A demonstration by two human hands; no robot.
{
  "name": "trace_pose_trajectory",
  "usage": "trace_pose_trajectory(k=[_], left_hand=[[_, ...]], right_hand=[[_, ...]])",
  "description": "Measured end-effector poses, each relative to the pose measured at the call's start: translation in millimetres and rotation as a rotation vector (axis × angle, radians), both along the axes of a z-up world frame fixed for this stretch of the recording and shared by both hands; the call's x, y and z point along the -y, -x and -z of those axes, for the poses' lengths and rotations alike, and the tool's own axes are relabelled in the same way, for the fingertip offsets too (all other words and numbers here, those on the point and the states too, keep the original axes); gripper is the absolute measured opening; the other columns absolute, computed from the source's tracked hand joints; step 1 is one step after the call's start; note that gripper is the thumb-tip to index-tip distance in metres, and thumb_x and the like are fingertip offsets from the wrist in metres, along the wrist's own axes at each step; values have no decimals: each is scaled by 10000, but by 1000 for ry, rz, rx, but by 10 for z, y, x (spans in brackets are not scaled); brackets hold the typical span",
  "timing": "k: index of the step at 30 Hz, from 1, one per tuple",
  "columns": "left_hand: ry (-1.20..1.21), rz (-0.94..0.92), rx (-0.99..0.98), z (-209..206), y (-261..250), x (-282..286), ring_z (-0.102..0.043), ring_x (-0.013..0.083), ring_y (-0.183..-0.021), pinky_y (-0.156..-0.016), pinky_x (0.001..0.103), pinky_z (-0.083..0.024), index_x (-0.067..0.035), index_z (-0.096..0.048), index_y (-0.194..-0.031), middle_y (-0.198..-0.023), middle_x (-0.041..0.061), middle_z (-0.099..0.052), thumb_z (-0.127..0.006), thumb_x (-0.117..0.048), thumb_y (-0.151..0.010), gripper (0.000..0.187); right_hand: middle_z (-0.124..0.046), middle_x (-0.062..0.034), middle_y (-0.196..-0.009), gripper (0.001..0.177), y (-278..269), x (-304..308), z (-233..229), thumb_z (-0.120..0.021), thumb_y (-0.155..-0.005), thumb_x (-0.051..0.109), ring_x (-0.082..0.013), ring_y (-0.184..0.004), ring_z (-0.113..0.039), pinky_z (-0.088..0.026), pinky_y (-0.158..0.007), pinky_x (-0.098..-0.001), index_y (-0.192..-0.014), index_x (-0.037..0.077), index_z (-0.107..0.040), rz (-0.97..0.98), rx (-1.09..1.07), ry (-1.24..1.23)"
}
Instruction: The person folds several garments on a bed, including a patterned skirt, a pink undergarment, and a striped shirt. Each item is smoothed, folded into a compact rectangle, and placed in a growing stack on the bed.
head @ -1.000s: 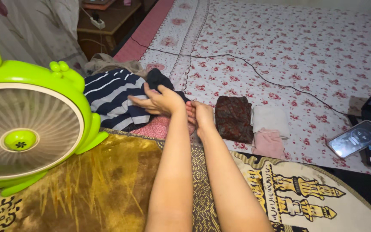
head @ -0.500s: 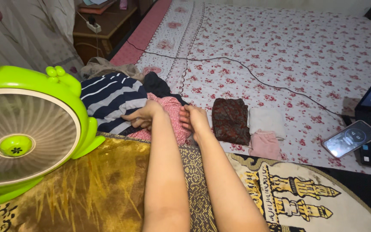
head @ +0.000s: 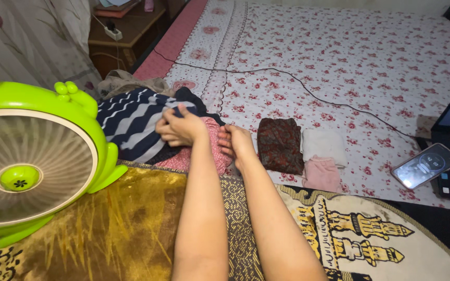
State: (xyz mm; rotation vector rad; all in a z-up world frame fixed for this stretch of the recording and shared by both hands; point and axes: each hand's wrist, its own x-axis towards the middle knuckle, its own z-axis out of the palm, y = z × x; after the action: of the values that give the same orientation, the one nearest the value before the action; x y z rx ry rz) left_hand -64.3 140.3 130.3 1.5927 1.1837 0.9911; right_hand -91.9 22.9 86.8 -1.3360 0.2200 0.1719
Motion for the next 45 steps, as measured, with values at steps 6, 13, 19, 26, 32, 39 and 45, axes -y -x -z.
trace_pose_trajectory(k=[6,13,19,26,32,39,45], left_hand=[[-192,180,241,-84,78,169,-581,291,-1178,-1059,535,-327,-71,-577,-1139,-1258,97,-540,-579,-345,-1019,300],[-332,487,296,-253,366,502,-575,332,-1114,-979,487,-357,-37,-597,-1057,-1192,147,-592,-525,-268,-981,254],[-627,770,194,-387,708,369,-598,288,-1016,-985,477,-334,-59,-660,-944,-1048,100,-661,-529,-222,-915,212],[-509,973,398,-134,843,181,-562,304,-1022,-937,457,-379,-32,-632,-961,-1038,107,-633,-626,-286,-933,256],[-118,605,531,326,462,-122,-465,330,-1269,-1089,470,-368,-58,-549,-1271,-1341,155,-463,-746,-251,-954,420],[1035,508,750,202,362,-648,-362,305,-1394,-1035,610,-323,-360,95,-1592,-1594,49,-250,-773,-187,-805,1185],[650,654,841,430,279,-670,-503,256,-1336,-1086,356,-439,-184,64,-1622,-1543,94,-359,-750,57,-767,1205]], right_hand=[[-708,-87,-1046,458,-67,15,-7,-506,-980,453,-213,-922,-682,-550,-832,-361,-1216,76,-613,-77,-32,-282],[-660,-94,-1304,485,73,-95,-216,-534,-964,158,-190,-1129,-676,-564,-950,-349,-1441,156,-450,-125,248,-408],[-646,-64,-1219,475,187,-73,-257,-630,-952,103,-131,-1004,-667,-576,-811,-292,-1402,124,-480,-221,336,-255],[-713,-88,-1020,277,111,-152,-170,-626,-999,237,-183,-852,-695,-584,-731,-338,-1177,26,-637,-100,273,-413],[-666,-43,-830,121,10,-34,-184,-640,-955,206,-161,-607,-579,-541,-628,-365,-1019,103,-631,-12,165,-628],[-503,8,-655,206,-244,187,142,-692,-892,265,-149,-467,-434,-284,-410,-320,-870,156,-518,314,81,-714],[-498,-68,-770,317,-332,334,385,-668,-820,285,-215,-567,-422,-299,-483,-397,-1024,59,-581,484,-143,-222]])
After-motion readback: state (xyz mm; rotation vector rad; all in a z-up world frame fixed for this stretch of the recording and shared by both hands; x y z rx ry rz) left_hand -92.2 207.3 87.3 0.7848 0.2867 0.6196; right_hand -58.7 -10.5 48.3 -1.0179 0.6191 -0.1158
